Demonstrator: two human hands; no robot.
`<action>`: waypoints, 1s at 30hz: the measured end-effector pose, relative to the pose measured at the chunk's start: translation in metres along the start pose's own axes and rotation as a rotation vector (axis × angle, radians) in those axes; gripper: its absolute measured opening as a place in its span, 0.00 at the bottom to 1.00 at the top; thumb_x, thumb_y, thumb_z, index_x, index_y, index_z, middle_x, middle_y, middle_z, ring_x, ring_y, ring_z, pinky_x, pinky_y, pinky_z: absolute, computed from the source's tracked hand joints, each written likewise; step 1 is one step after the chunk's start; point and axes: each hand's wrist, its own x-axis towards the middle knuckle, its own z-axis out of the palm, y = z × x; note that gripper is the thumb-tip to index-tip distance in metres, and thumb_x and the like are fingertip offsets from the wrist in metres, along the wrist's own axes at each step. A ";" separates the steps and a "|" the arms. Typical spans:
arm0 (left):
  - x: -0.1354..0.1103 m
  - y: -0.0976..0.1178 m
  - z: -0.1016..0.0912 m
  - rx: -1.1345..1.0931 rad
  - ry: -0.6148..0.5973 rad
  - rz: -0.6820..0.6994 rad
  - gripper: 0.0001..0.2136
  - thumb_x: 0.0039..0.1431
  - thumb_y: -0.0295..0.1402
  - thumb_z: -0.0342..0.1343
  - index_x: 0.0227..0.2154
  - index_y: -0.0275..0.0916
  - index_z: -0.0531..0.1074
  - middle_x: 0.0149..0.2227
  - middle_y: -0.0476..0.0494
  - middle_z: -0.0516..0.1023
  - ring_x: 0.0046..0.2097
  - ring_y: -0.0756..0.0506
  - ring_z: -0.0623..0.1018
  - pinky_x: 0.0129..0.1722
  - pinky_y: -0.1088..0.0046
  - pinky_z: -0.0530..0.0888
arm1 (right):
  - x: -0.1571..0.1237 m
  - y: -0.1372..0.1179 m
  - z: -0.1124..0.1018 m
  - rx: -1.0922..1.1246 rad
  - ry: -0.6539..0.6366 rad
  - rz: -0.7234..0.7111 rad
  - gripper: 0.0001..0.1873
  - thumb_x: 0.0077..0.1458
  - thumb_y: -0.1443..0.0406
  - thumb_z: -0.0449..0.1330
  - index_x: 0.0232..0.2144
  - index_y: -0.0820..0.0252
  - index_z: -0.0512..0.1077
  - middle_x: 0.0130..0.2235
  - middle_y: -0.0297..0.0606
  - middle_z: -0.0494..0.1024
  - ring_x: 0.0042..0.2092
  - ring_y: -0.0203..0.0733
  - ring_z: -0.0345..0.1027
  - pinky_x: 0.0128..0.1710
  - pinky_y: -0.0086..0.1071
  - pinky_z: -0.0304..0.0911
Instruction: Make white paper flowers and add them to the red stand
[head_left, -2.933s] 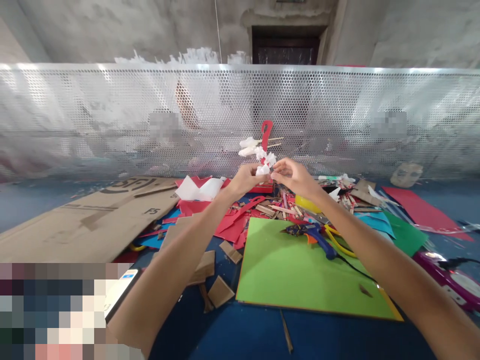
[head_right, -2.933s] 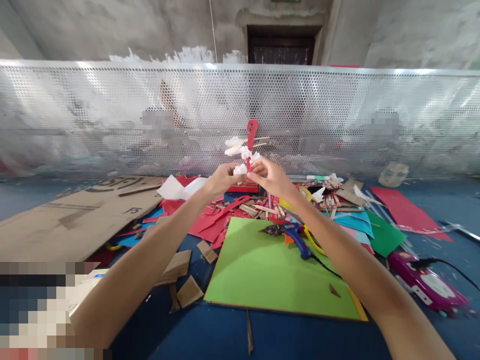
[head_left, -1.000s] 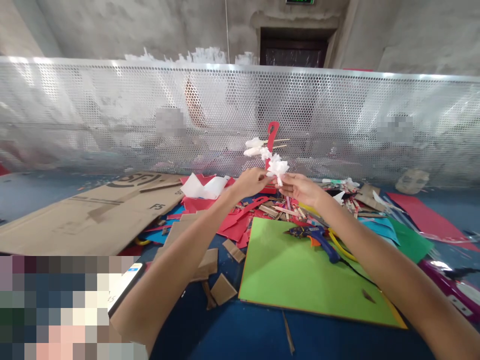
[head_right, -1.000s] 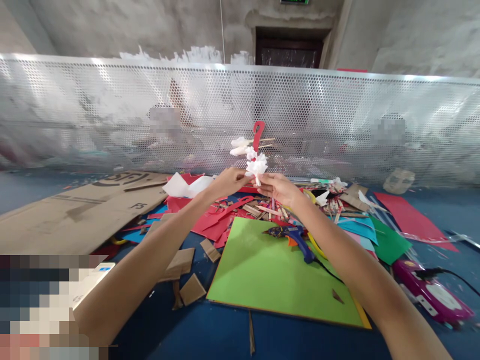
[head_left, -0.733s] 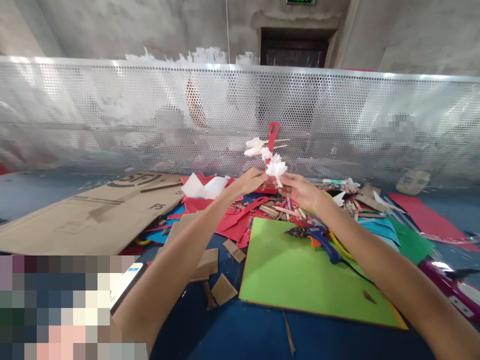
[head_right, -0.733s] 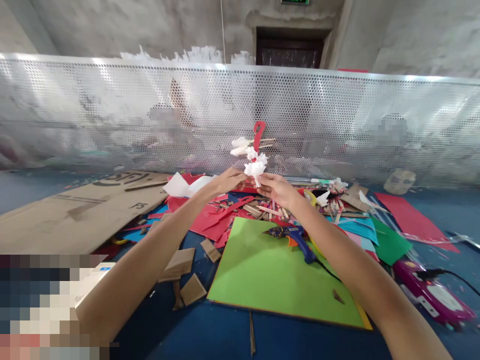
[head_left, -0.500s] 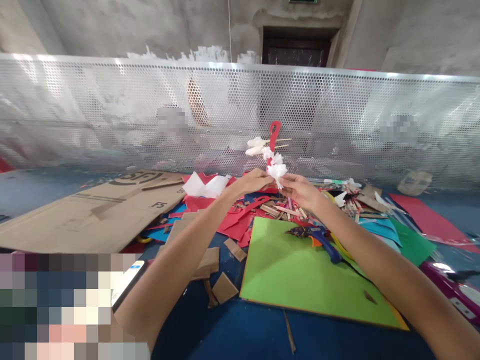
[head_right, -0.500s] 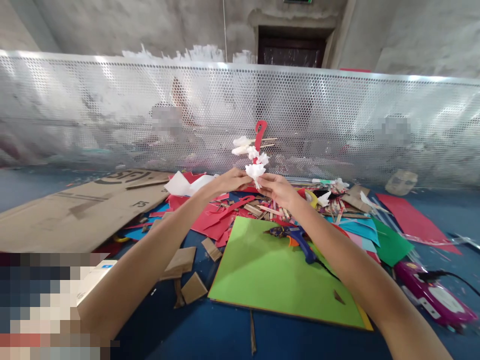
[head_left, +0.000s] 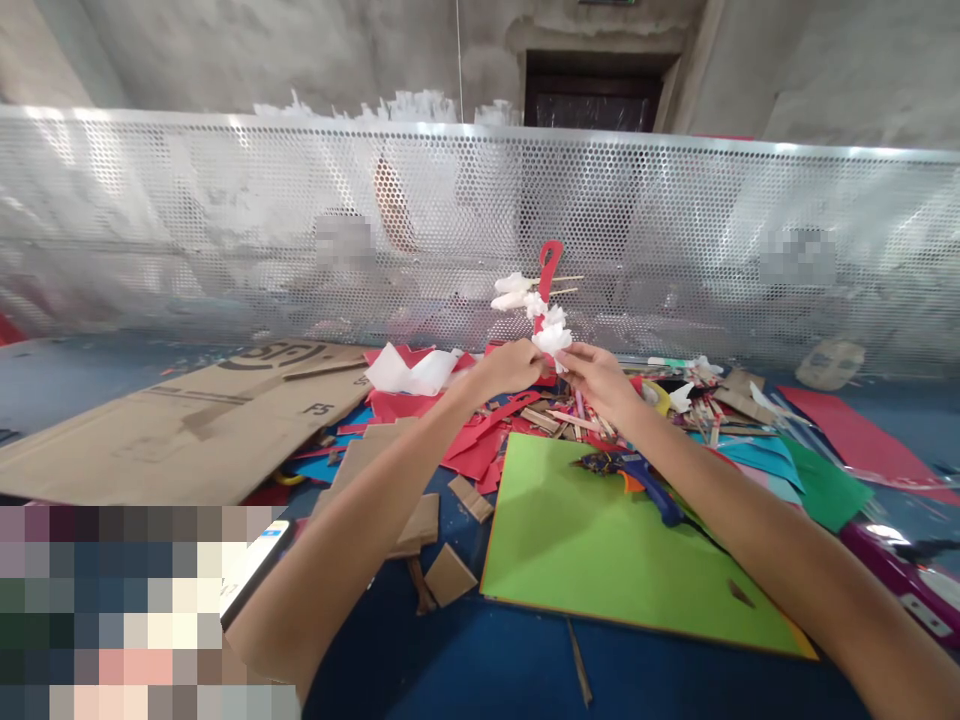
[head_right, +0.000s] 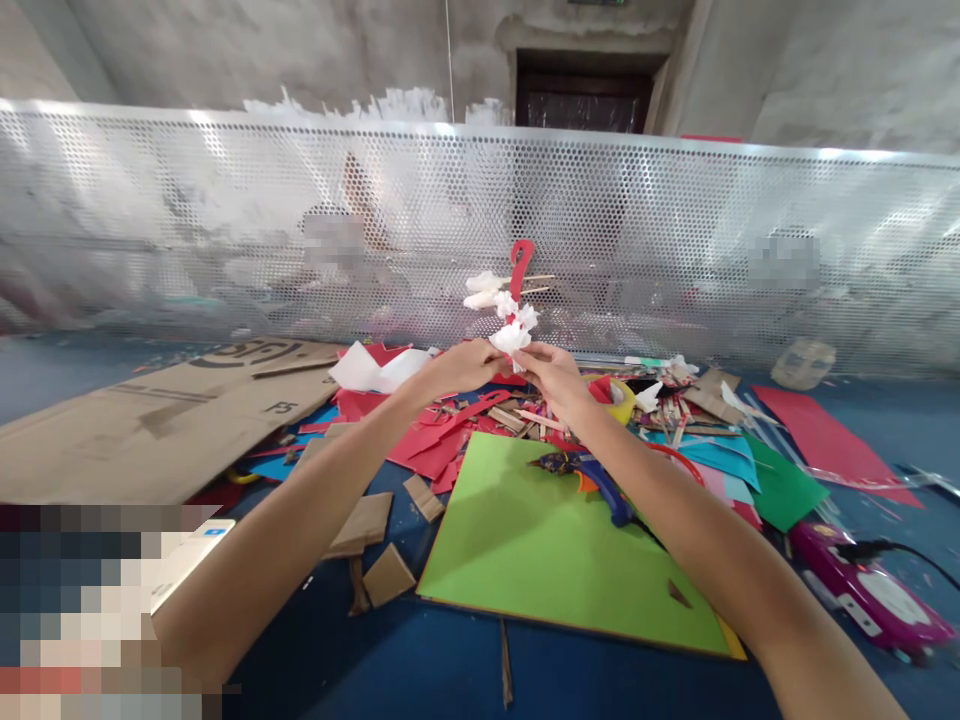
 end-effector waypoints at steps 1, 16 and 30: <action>-0.001 0.002 -0.001 0.020 0.008 -0.016 0.10 0.57 0.33 0.51 0.22 0.37 0.70 0.22 0.44 0.72 0.24 0.48 0.67 0.30 0.71 0.61 | 0.000 0.000 0.001 -0.005 0.023 -0.004 0.16 0.35 0.62 0.75 0.29 0.59 0.75 0.32 0.33 0.78 0.33 0.33 0.71 0.38 0.27 0.68; 0.003 -0.001 -0.013 -0.137 -0.087 0.012 0.12 0.58 0.34 0.52 0.26 0.35 0.78 0.18 0.50 0.64 0.21 0.52 0.59 0.25 0.71 0.57 | 0.004 -0.004 -0.018 -0.138 -0.122 0.012 0.18 0.38 0.58 0.74 0.31 0.59 0.77 0.33 0.35 0.79 0.33 0.34 0.71 0.40 0.30 0.69; -0.002 0.008 -0.015 -0.343 -0.245 -0.125 0.19 0.60 0.44 0.53 0.19 0.35 0.70 0.15 0.51 0.59 0.19 0.53 0.55 0.22 0.72 0.54 | 0.000 -0.009 -0.012 -0.599 -0.011 -0.229 0.13 0.51 0.55 0.63 0.28 0.61 0.76 0.26 0.36 0.77 0.26 0.36 0.66 0.27 0.30 0.60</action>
